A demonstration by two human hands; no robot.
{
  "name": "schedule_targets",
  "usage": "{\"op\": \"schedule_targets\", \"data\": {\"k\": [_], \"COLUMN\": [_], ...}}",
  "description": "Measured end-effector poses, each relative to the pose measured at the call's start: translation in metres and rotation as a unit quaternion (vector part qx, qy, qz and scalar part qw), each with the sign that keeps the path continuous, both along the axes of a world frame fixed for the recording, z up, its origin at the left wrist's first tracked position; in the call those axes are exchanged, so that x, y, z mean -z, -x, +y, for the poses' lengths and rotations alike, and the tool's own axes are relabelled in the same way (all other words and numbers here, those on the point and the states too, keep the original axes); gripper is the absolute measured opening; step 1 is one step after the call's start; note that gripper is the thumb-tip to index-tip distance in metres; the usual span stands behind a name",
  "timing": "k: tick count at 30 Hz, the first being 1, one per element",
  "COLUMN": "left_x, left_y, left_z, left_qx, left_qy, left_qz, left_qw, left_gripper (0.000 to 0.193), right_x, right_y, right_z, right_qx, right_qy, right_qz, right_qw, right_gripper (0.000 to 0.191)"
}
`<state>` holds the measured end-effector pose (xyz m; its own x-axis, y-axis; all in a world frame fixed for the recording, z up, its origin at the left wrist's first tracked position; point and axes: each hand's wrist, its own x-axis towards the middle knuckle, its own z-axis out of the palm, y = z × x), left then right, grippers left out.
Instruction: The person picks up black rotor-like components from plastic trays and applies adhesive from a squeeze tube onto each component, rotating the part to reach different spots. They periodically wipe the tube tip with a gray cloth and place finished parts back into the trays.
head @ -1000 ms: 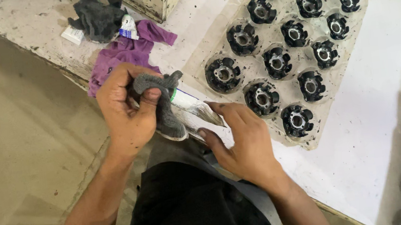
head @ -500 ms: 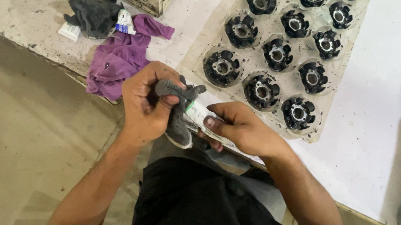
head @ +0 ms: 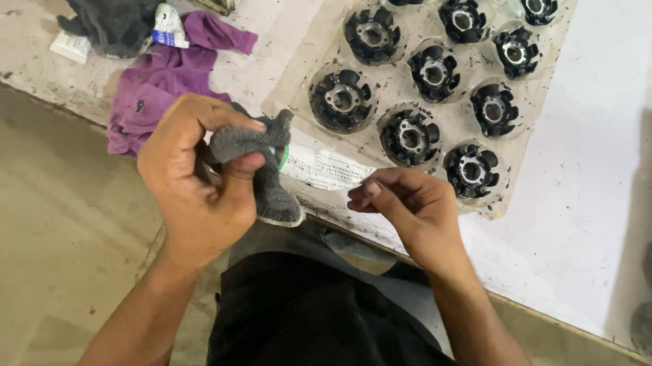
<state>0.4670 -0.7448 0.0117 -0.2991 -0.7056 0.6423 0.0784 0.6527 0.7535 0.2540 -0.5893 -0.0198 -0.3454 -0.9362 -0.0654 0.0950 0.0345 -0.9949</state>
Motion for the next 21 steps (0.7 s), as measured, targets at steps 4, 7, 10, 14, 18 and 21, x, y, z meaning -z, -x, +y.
{"op": "schedule_targets", "data": {"k": [4, 7, 10, 14, 18, 21], "left_x": [-0.012, -0.018, -0.019, -0.017, -0.017, -0.022], "left_y": [0.008, 0.015, 0.019, 0.016, 0.019, 0.027], "left_z": [0.014, 0.02, 0.026, 0.034, 0.035, 0.034], "left_qx": [-0.026, -0.043, -0.038, -0.004, 0.017, 0.003], "left_qy": [0.048, 0.104, 0.152, 0.205, 0.268, 0.25], "left_qz": [-0.005, -0.004, -0.007, -0.051, -0.073, -0.052], "left_qw": [0.998, 0.994, 0.988, 0.978, 0.961, 0.967], "left_gripper": [0.019, 0.02, 0.022, 0.022, 0.026, 0.023], "right_x": [0.008, 0.005, 0.002, -0.003, -0.009, -0.016], "right_y": [-0.005, -0.002, 0.004, 0.013, 0.011, 0.004], "right_z": [-0.002, -0.006, -0.011, -0.021, -0.029, -0.027], "right_qx": [0.081, 0.103, 0.086, 0.061, 0.068, 0.098], "right_qy": [0.02, 0.004, -0.024, -0.076, -0.113, -0.116], "right_qz": [0.033, 0.057, 0.062, 0.057, 0.156, 0.285], "right_qw": [0.996, 0.993, 0.994, 0.994, 0.979, 0.946], "right_gripper": [0.019, 0.02, 0.02, 0.02, 0.02, 0.017]}}
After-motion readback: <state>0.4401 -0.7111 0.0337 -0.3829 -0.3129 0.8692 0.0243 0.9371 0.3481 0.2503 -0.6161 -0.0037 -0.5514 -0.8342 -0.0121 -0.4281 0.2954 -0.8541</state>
